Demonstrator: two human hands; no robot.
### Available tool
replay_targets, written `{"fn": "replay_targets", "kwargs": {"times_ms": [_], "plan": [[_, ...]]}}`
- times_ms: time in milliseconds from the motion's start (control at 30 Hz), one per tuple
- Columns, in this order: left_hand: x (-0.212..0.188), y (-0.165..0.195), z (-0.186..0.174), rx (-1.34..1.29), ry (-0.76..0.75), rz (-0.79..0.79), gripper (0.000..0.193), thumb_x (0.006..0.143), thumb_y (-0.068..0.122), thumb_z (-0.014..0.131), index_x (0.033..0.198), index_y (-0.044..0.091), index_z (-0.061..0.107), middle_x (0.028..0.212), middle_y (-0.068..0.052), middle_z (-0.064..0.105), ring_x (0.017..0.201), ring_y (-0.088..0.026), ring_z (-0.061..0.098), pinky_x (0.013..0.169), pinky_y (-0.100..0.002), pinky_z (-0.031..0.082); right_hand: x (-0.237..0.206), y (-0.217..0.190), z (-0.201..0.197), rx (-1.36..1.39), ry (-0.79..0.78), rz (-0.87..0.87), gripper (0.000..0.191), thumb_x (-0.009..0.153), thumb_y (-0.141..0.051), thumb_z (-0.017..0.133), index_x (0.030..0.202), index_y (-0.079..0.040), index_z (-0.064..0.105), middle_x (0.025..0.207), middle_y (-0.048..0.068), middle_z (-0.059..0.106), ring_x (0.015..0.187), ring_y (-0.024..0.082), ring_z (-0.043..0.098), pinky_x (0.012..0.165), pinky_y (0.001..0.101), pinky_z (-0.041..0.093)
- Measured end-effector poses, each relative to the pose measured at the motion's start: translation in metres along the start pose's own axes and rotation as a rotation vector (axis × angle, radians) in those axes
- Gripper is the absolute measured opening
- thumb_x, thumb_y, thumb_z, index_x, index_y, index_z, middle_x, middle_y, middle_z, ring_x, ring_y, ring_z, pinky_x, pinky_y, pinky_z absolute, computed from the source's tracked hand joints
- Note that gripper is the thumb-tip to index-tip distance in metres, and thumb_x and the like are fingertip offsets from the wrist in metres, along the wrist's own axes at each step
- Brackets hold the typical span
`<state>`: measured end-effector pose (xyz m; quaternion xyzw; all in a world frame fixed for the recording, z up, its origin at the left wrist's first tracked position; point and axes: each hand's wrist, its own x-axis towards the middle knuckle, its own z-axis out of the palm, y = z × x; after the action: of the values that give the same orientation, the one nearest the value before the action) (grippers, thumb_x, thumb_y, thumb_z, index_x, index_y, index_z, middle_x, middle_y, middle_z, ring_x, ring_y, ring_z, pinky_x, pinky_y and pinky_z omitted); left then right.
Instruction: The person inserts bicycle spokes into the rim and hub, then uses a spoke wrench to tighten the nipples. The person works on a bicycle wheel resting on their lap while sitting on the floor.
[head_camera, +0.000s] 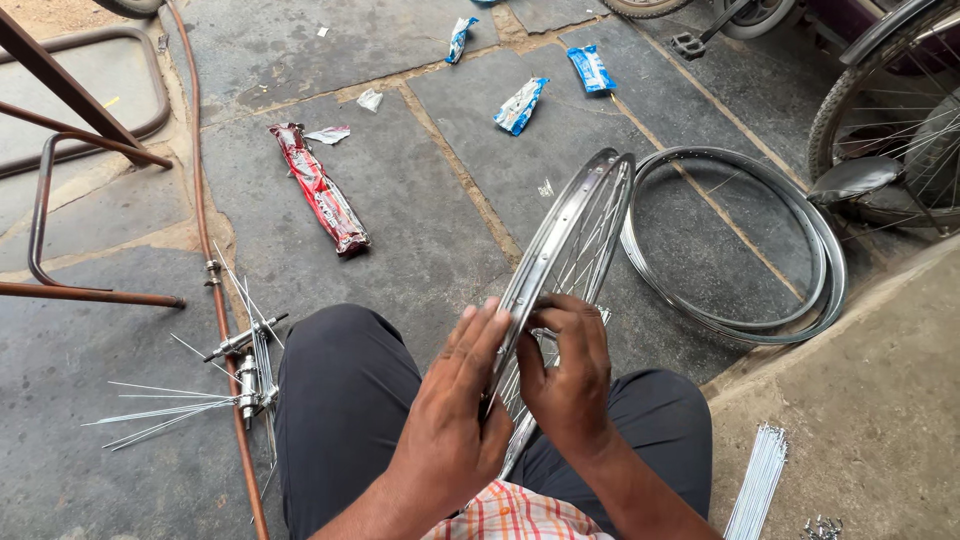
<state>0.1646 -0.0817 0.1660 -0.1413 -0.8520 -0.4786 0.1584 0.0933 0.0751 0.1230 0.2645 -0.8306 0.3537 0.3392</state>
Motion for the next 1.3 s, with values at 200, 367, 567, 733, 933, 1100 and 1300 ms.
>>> {"fn": "replay_targets", "kwargs": {"times_ms": [200,367,567,733,933,1100,1300], "plan": [[-0.028,-0.005,0.014,-0.099,-0.051,-0.039,0.081,0.081,-0.011,0.053,0.158,0.007,0.036,0.167,-0.027,0.03,0.158,-0.045,0.026,0.121,-0.053,0.027,-0.028,0.007,-0.013,0.198,-0.137,0.007,0.022,0.104,-0.01,0.064,0.121,-0.004,0.051,0.125,0.019,0.065,0.106,0.022,0.068,0.088,0.0332,0.059],[-0.024,-0.009,0.011,-0.114,-0.054,-0.093,0.081,0.082,-0.011,0.053,0.159,0.008,0.034,0.168,-0.026,0.026,0.158,-0.043,0.023,0.124,-0.052,0.031,-0.026,0.024,-0.011,0.649,-0.316,0.39,0.026,0.108,-0.018,0.056,0.127,-0.002,0.061,0.109,0.01,0.071,0.1,0.015,0.07,0.085,0.0299,0.058],[-0.009,0.002,0.009,-0.045,-0.057,-0.047,0.081,0.082,-0.013,0.05,0.159,0.007,0.034,0.169,-0.026,0.026,0.159,-0.044,0.02,0.12,-0.052,0.026,-0.002,0.028,-0.006,0.684,-0.386,0.543,0.026,0.11,-0.02,0.053,0.122,-0.002,0.068,0.096,0.008,0.073,0.086,0.013,0.07,0.078,0.0268,0.06],[-0.005,0.002,0.008,-0.116,-0.013,-0.055,0.085,0.081,-0.014,0.049,0.16,0.006,0.027,0.168,-0.026,0.028,0.16,-0.043,0.022,0.122,-0.051,0.026,0.0,0.011,-0.018,0.762,-0.259,0.4,0.019,0.103,-0.013,0.062,0.118,-0.001,0.06,0.112,0.007,0.071,0.107,0.014,0.073,0.092,0.0272,0.063],[-0.011,-0.004,0.013,-0.153,0.009,-0.067,0.093,0.084,-0.013,0.047,0.165,0.01,0.007,0.169,-0.029,0.027,0.158,-0.044,0.026,0.12,-0.048,0.032,0.025,0.017,-0.023,0.866,-0.41,0.515,0.028,0.087,-0.004,0.08,0.103,-0.003,0.057,0.112,0.011,0.067,0.105,0.016,0.072,0.091,0.0306,0.064],[-0.013,-0.003,0.017,-0.141,0.037,-0.05,0.098,0.082,-0.013,0.049,0.165,0.012,0.003,0.168,-0.029,0.027,0.158,-0.045,0.025,0.12,-0.05,0.03,0.021,-0.009,0.005,0.193,-0.35,0.67,0.026,0.096,-0.019,0.075,0.109,-0.007,0.056,0.1,0.007,0.079,0.091,0.011,0.081,0.075,0.0244,0.065],[-0.014,-0.004,0.014,-0.169,0.015,-0.088,0.099,0.081,-0.014,0.047,0.165,0.013,0.002,0.17,-0.026,0.027,0.159,-0.044,0.027,0.119,-0.048,0.035,0.054,-0.008,-0.027,0.661,-0.59,0.225,0.043,0.088,-0.005,0.072,0.126,0.007,0.057,0.115,0.02,0.071,0.111,0.03,0.068,0.092,0.0438,0.054]]}}
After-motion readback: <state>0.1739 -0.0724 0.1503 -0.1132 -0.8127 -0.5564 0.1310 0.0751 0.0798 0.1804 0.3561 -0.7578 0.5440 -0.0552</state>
